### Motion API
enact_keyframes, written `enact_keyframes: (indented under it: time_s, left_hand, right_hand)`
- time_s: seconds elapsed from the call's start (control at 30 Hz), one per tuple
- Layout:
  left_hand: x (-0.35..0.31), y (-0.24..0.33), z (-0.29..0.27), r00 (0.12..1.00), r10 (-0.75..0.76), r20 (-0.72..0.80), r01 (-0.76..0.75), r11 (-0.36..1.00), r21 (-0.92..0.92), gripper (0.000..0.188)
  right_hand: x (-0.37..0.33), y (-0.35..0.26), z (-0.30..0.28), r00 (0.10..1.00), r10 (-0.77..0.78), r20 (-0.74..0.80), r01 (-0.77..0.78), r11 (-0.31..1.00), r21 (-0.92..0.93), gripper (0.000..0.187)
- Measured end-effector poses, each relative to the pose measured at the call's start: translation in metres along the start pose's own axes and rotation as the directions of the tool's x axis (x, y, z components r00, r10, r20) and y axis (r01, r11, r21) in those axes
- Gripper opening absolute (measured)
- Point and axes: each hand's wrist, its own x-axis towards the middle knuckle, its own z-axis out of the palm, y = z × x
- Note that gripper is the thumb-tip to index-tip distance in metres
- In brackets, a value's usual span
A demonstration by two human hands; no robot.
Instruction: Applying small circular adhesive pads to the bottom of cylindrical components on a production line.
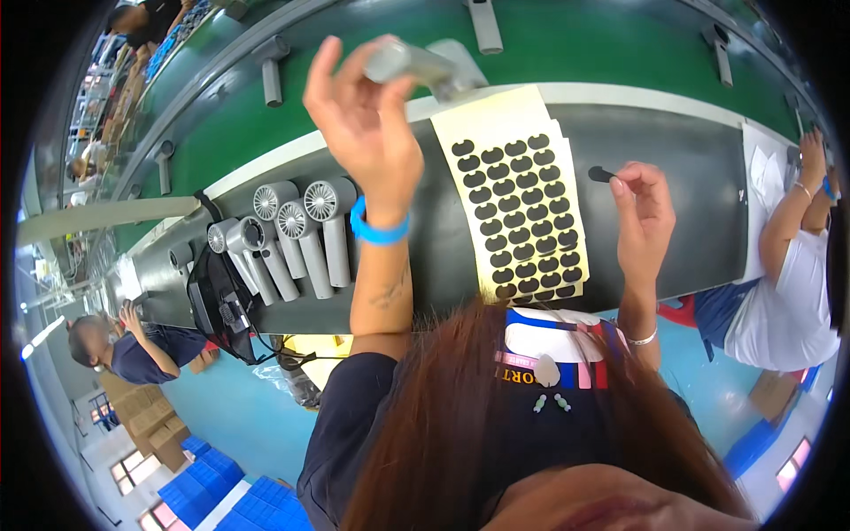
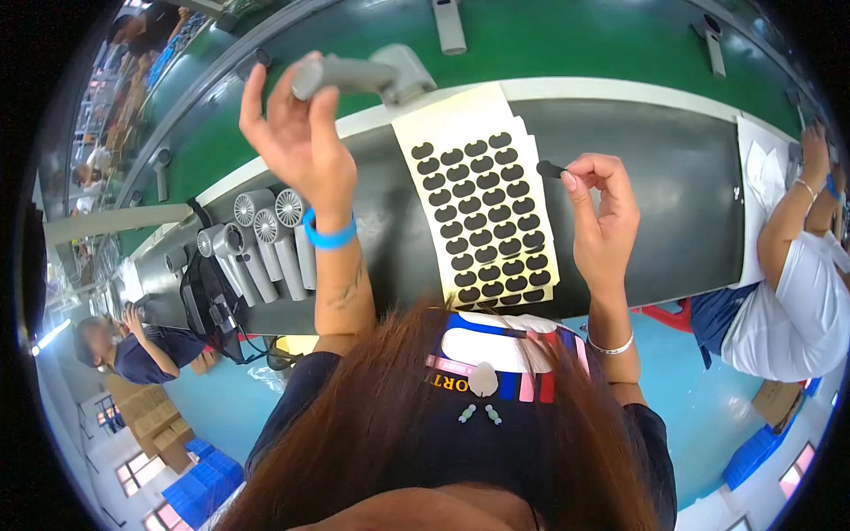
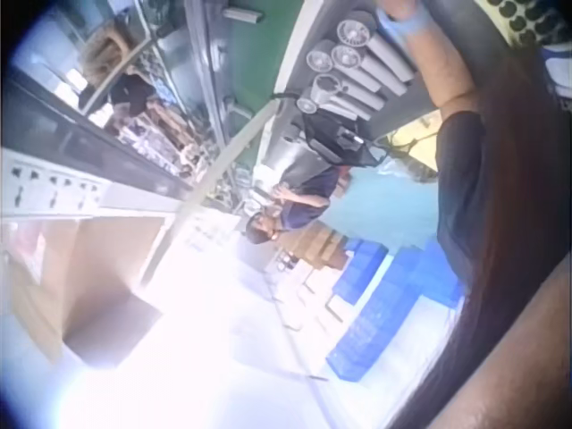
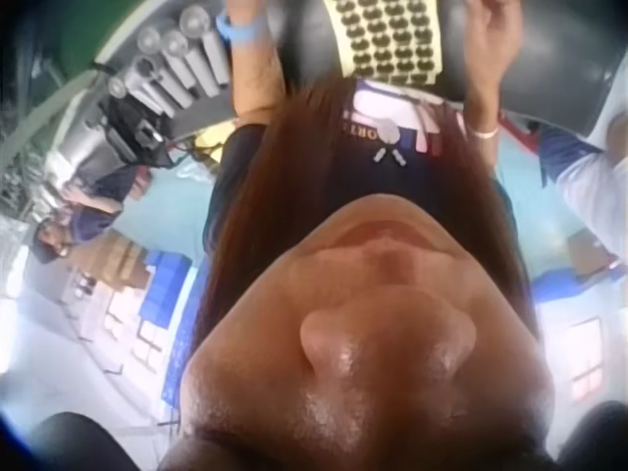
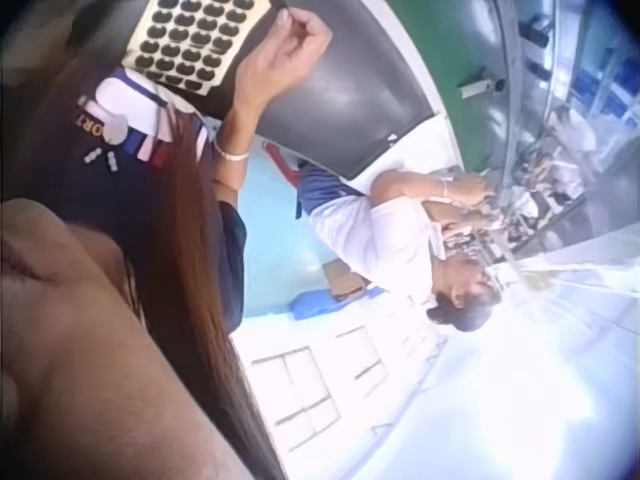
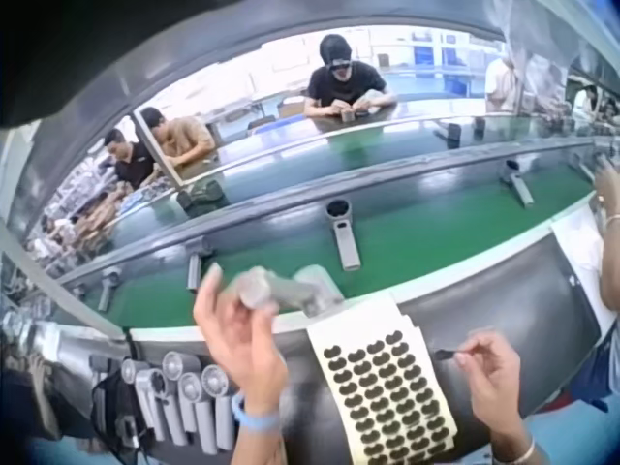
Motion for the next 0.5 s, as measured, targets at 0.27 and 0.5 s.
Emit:
enact_keyframes:
  time_s: [0.27, 0.5]
  left_hand:
    - [-0.07, 0.042, -0.003, 0.872, -0.194, 0.45, 0.169, 0.981, 0.096, 0.041]
    - [-0.067, 0.054, -0.003, 0.822, -0.193, 0.535, 0.124, 0.979, 0.162, 0.039]
  right_hand:
    - [-0.005, -0.05, 0.018, 0.99, 0.057, 0.128, -0.106, 0.903, 0.416, 0.036]
    - [-0.005, -0.063, 0.021, 0.971, 0.082, 0.227, -0.176, 0.884, 0.433, 0.034]
